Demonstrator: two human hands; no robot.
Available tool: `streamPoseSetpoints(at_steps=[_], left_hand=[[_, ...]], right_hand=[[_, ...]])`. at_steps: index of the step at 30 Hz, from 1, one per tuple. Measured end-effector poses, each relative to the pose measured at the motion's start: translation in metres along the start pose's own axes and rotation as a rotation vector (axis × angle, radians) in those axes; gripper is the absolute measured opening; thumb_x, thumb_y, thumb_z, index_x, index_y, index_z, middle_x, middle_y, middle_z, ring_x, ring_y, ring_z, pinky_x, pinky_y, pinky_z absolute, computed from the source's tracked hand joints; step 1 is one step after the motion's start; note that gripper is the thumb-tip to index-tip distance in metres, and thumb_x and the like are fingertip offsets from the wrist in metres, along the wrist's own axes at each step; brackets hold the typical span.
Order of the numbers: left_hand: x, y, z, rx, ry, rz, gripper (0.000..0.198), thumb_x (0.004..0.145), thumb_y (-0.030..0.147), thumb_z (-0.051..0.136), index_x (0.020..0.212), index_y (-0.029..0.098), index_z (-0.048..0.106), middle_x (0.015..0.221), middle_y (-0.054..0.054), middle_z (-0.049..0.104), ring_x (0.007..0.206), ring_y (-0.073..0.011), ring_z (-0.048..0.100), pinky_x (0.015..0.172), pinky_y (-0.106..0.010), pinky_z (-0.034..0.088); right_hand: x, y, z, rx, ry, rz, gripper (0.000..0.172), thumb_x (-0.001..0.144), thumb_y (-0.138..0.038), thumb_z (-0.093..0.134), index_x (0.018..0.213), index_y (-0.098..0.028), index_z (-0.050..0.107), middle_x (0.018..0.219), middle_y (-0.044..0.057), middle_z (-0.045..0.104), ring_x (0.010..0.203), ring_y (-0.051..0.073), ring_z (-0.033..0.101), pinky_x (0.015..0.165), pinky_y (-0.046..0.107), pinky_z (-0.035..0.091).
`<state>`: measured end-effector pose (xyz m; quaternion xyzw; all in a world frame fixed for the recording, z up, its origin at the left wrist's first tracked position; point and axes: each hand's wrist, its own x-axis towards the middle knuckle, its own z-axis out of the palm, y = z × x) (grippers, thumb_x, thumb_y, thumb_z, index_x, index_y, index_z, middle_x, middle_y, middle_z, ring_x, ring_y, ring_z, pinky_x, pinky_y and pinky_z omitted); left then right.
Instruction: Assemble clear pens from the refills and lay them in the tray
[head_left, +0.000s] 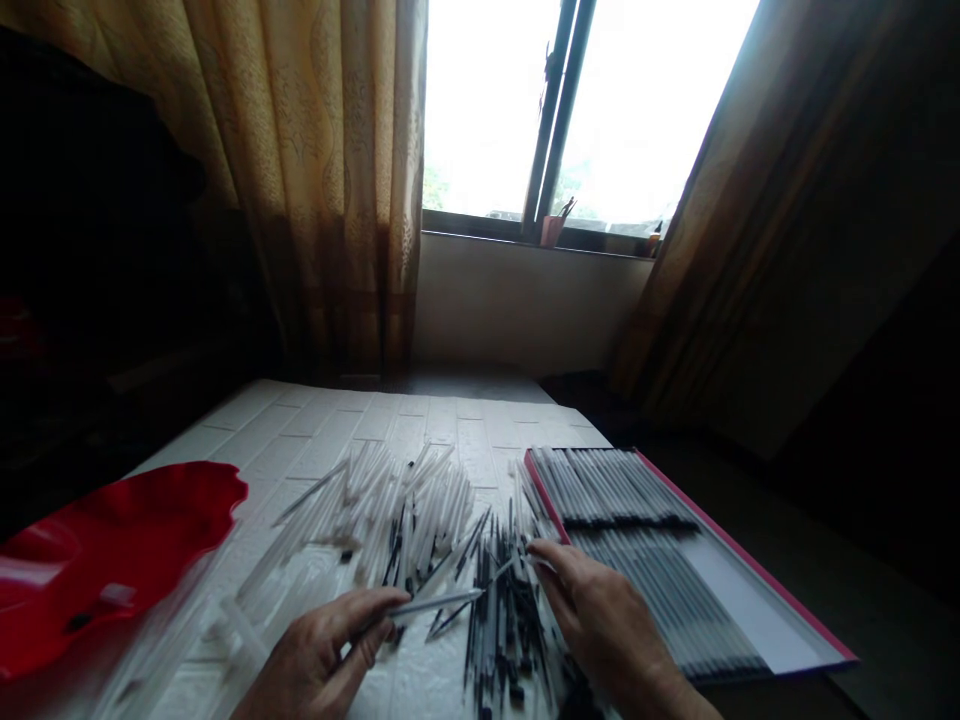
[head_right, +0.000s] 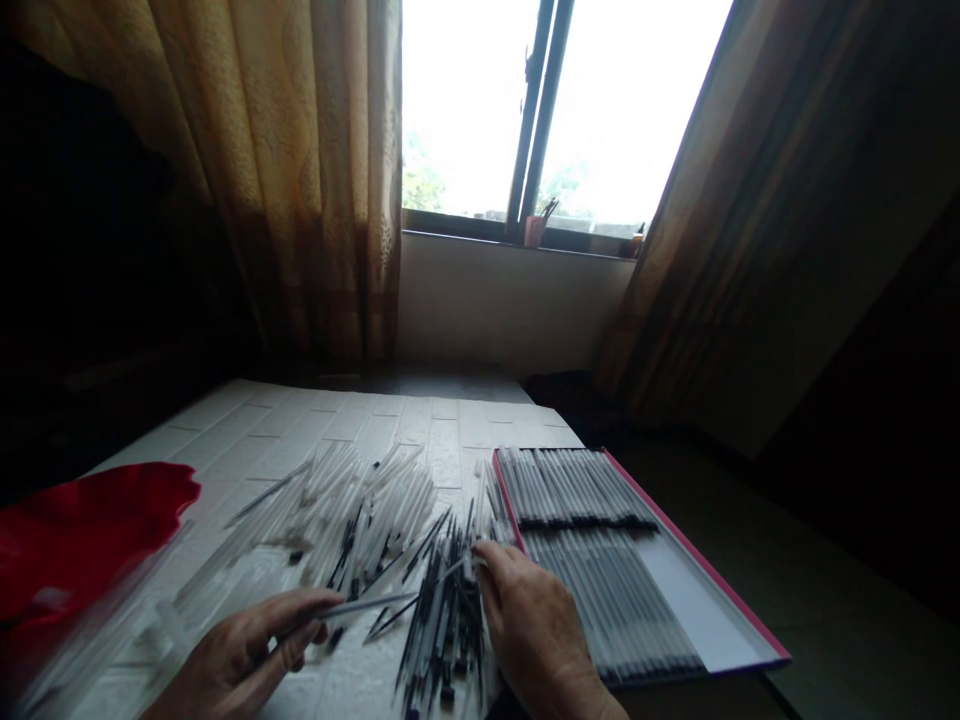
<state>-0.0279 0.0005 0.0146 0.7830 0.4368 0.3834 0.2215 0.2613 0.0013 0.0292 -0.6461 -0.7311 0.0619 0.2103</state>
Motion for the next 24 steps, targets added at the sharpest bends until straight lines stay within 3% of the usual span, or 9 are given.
streamPoseSetpoints(at_steps=[3, 7, 12, 24], left_hand=[[0.0, 0.0, 0.0, -0.002, 0.003, -0.004, 0.024, 0.081, 0.022, 0.061, 0.099, 0.031, 0.075, 0.086, 0.0, 0.08, 0.071, -0.0175, 0.076, 0.061, -0.014, 0.057], [0.0, 0.002, 0.0, -0.03, 0.008, 0.003, 0.025, 0.081, 0.021, 0.059, 0.099, 0.029, 0.074, 0.082, 0.001, 0.08, 0.067, -0.0155, 0.075, 0.059, -0.013, 0.057], [0.0, 0.002, -0.002, -0.042, 0.014, 0.019, 0.025, 0.081, 0.019, 0.059, 0.1, 0.029, 0.073, 0.085, 0.002, 0.08, 0.066, -0.0132, 0.075, 0.058, -0.012, 0.057], [0.001, 0.001, -0.003, -0.005, 0.014, 0.079, 0.024, 0.081, 0.016, 0.06, 0.098, 0.026, 0.073, 0.084, 0.002, 0.08, 0.072, -0.0124, 0.076, 0.066, -0.011, 0.057]], right_hand=[[0.001, -0.001, -0.005, 0.202, 0.035, -0.033, 0.031, 0.092, -0.026, 0.042, 0.114, -0.02, 0.063, 0.104, 0.01, 0.072, 0.09, 0.024, 0.068, 0.078, 0.032, 0.05], [-0.002, -0.012, -0.011, 0.399, -0.102, -0.144, 0.023, 0.09, -0.03, 0.048, 0.098, -0.018, 0.067, 0.088, 0.007, 0.073, 0.078, 0.019, 0.068, 0.07, 0.027, 0.051], [-0.005, -0.021, -0.003, 0.474, -0.12, -0.262, 0.021, 0.091, -0.025, 0.048, 0.099, -0.016, 0.066, 0.091, 0.008, 0.071, 0.082, 0.019, 0.066, 0.074, 0.027, 0.049], [-0.008, -0.024, 0.005, 0.529, -0.143, -0.306, 0.02, 0.092, -0.023, 0.05, 0.102, -0.017, 0.066, 0.09, 0.008, 0.069, 0.081, 0.018, 0.065, 0.072, 0.026, 0.048]])
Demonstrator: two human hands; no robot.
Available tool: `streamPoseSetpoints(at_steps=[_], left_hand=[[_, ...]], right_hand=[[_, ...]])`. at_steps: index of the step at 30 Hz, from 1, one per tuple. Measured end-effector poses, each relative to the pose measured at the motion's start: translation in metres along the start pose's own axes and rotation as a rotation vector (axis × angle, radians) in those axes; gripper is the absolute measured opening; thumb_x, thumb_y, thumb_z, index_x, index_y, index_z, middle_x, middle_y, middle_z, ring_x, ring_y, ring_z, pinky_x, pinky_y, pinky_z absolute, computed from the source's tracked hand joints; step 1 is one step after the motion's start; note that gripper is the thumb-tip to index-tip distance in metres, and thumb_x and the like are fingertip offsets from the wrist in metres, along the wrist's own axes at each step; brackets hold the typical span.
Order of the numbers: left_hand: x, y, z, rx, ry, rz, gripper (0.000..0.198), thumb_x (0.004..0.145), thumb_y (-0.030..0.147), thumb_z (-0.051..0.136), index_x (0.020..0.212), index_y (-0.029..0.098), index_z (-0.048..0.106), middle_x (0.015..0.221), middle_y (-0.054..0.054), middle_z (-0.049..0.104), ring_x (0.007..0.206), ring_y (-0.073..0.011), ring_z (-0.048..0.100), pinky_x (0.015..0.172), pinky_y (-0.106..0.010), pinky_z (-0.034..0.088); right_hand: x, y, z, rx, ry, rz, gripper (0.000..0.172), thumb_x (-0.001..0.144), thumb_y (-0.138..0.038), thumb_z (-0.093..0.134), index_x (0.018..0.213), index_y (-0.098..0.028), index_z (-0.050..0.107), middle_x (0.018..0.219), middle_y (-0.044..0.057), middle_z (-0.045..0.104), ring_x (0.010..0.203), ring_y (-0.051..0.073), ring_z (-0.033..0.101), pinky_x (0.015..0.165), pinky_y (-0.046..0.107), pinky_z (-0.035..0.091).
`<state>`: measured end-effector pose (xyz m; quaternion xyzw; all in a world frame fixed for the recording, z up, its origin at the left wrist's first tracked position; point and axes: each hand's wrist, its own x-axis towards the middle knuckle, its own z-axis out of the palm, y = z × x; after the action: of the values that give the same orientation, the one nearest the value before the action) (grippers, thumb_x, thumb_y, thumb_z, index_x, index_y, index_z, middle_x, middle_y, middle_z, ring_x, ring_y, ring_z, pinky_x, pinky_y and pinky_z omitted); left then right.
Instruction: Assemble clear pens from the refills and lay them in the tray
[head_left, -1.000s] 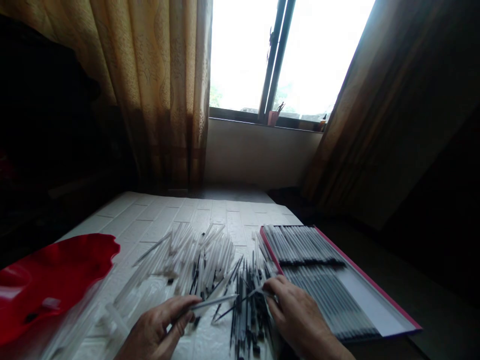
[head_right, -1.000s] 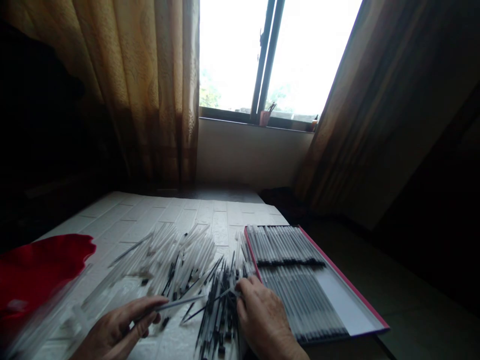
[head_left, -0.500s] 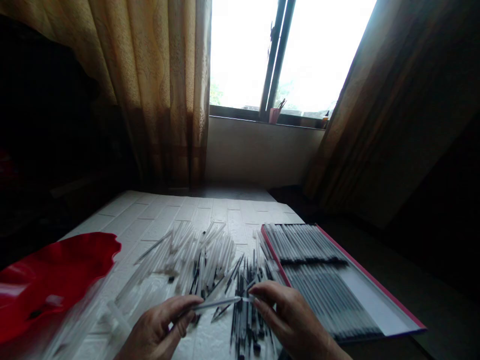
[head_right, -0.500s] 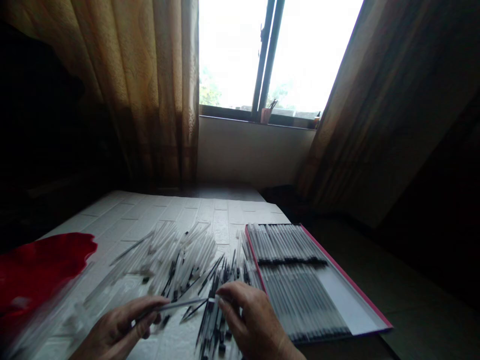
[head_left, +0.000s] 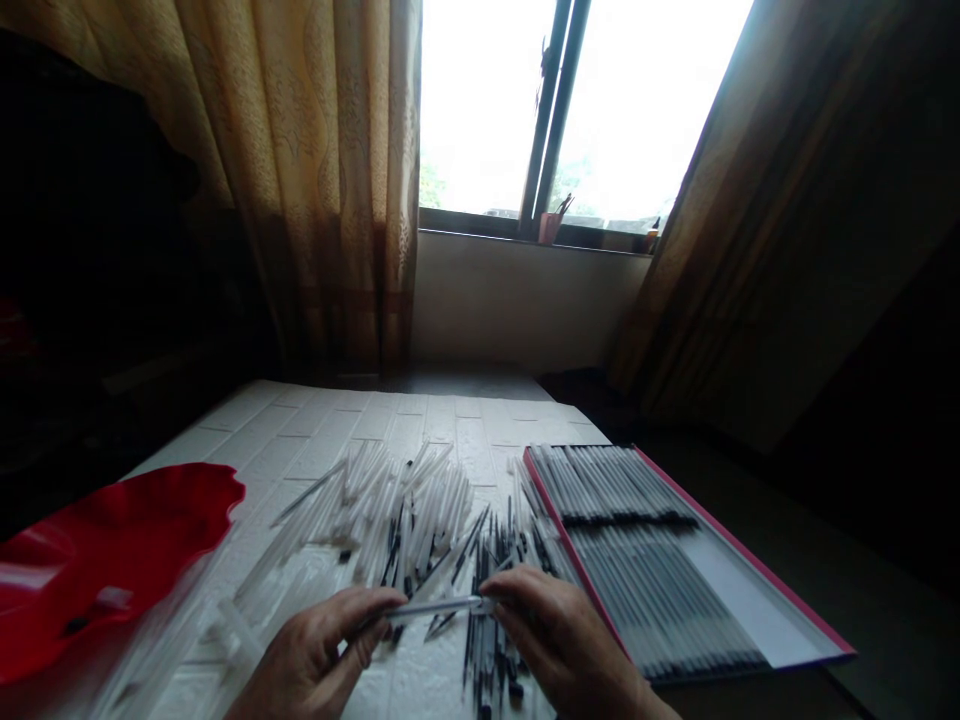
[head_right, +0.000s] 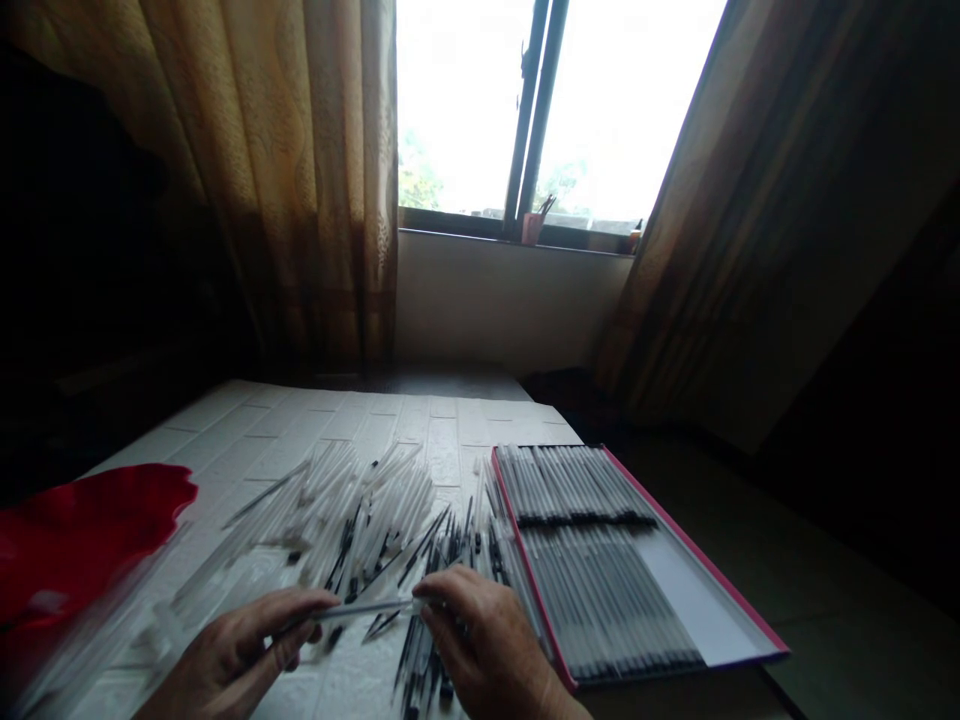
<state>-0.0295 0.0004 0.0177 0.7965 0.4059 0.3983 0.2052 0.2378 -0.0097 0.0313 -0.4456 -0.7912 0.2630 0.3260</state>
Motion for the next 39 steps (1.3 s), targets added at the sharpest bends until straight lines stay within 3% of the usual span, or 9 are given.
streamPoseSetpoints(at_steps=[7, 13, 21, 28, 35, 39], left_hand=[[0.003, 0.006, 0.0, -0.053, -0.067, -0.02, 0.021, 0.083, 0.018, 0.058, 0.097, 0.023, 0.073, 0.079, -0.001, 0.078, 0.066, -0.0128, 0.074, 0.057, -0.011, 0.056], [-0.003, -0.002, 0.007, -0.087, -0.105, -0.051, 0.023, 0.088, 0.021, 0.052, 0.102, 0.024, 0.071, 0.069, 0.001, 0.072, 0.055, -0.0105, 0.066, 0.05, -0.012, 0.052], [-0.007, -0.004, 0.008, -0.067, -0.197, -0.085, 0.022, 0.091, 0.026, 0.05, 0.1, 0.022, 0.07, 0.072, -0.001, 0.072, 0.053, -0.0104, 0.062, 0.047, -0.013, 0.048], [-0.004, 0.003, 0.009, -0.075, -0.263, -0.197, 0.026, 0.088, 0.033, 0.054, 0.096, 0.019, 0.073, 0.072, -0.003, 0.074, 0.05, -0.0102, 0.061, 0.049, -0.014, 0.049], [-0.01, 0.001, 0.02, -0.285, -0.258, -0.373, 0.032, 0.089, 0.041, 0.052, 0.089, 0.018, 0.074, 0.063, -0.001, 0.067, 0.044, -0.0078, 0.053, 0.042, -0.013, 0.042], [-0.011, 0.004, 0.021, -0.291, -0.201, -0.362, 0.029, 0.087, 0.041, 0.056, 0.09, 0.02, 0.075, 0.062, 0.0, 0.067, 0.046, -0.0092, 0.053, 0.042, -0.014, 0.043]], right_hand=[[0.003, 0.004, 0.0, 0.009, -0.023, 0.017, 0.025, 0.093, -0.026, 0.048, 0.1, -0.017, 0.07, 0.083, 0.007, 0.067, 0.07, 0.016, 0.063, 0.063, 0.024, 0.046], [0.0, 0.011, -0.001, 0.006, -0.054, 0.028, 0.026, 0.091, -0.025, 0.05, 0.104, -0.015, 0.07, 0.088, 0.01, 0.068, 0.076, 0.018, 0.064, 0.068, 0.026, 0.048], [0.002, 0.01, 0.002, -0.008, -0.122, -0.045, 0.027, 0.09, -0.023, 0.048, 0.101, -0.015, 0.071, 0.084, 0.01, 0.067, 0.072, 0.017, 0.064, 0.064, 0.024, 0.047], [0.003, 0.013, 0.005, -0.09, -0.208, -0.052, 0.027, 0.09, -0.024, 0.047, 0.103, -0.015, 0.07, 0.08, 0.009, 0.068, 0.07, 0.017, 0.064, 0.062, 0.024, 0.046], [0.002, 0.015, 0.009, -0.106, -0.182, -0.126, 0.032, 0.094, -0.028, 0.041, 0.095, -0.014, 0.069, 0.073, 0.008, 0.065, 0.064, 0.016, 0.061, 0.057, 0.023, 0.044], [0.003, 0.017, 0.01, -0.075, -0.171, -0.169, 0.033, 0.095, -0.03, 0.039, 0.096, -0.015, 0.068, 0.072, 0.008, 0.063, 0.063, 0.016, 0.06, 0.056, 0.023, 0.043]])
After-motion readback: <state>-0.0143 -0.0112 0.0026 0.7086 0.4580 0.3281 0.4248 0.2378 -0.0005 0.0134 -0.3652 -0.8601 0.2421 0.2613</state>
